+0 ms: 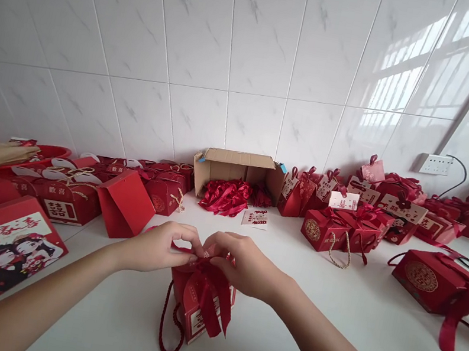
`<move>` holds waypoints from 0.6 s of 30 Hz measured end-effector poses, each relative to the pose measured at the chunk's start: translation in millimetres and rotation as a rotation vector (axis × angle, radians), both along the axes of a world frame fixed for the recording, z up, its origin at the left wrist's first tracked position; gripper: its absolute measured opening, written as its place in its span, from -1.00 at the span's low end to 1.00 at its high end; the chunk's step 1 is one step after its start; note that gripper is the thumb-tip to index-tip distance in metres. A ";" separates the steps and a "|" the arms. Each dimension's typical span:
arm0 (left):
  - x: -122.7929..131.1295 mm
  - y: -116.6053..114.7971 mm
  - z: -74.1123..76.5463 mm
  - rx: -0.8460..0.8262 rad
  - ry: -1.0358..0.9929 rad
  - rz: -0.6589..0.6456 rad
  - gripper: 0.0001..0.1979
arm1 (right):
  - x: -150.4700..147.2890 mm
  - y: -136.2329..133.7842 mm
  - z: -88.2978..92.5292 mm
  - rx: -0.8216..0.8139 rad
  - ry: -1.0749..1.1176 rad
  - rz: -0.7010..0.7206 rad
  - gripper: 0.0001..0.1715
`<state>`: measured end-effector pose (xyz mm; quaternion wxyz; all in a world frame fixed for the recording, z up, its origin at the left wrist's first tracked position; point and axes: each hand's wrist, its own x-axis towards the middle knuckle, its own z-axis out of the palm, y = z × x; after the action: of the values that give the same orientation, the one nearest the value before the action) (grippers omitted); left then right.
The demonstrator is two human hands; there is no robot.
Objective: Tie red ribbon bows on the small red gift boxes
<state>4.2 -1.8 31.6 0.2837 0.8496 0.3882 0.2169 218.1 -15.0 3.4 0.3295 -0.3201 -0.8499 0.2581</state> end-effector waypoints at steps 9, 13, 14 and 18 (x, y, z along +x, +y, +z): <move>-8.0 10.6 9.4 0.067 0.130 -0.024 -0.84 | 2.8 -6.8 -13.2 0.204 -0.151 0.043 -0.67; -8.5 11.8 5.3 -0.049 0.130 -0.047 -0.89 | 2.9 -3.0 -19.7 0.216 -0.069 0.110 -0.69; -8.5 11.8 3.3 -0.063 0.137 -0.063 -0.90 | 3.3 -1.7 -21.2 0.233 -0.062 0.134 -0.67; -9.5 12.4 -4.6 -0.096 0.199 -0.111 -0.88 | 4.8 2.7 -24.6 0.265 -0.066 0.163 -0.59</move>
<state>-5.3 10.6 27.0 0.2957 0.8726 0.3767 0.0965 222.9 -12.3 -21.2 0.3186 -0.2122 -0.9100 0.1591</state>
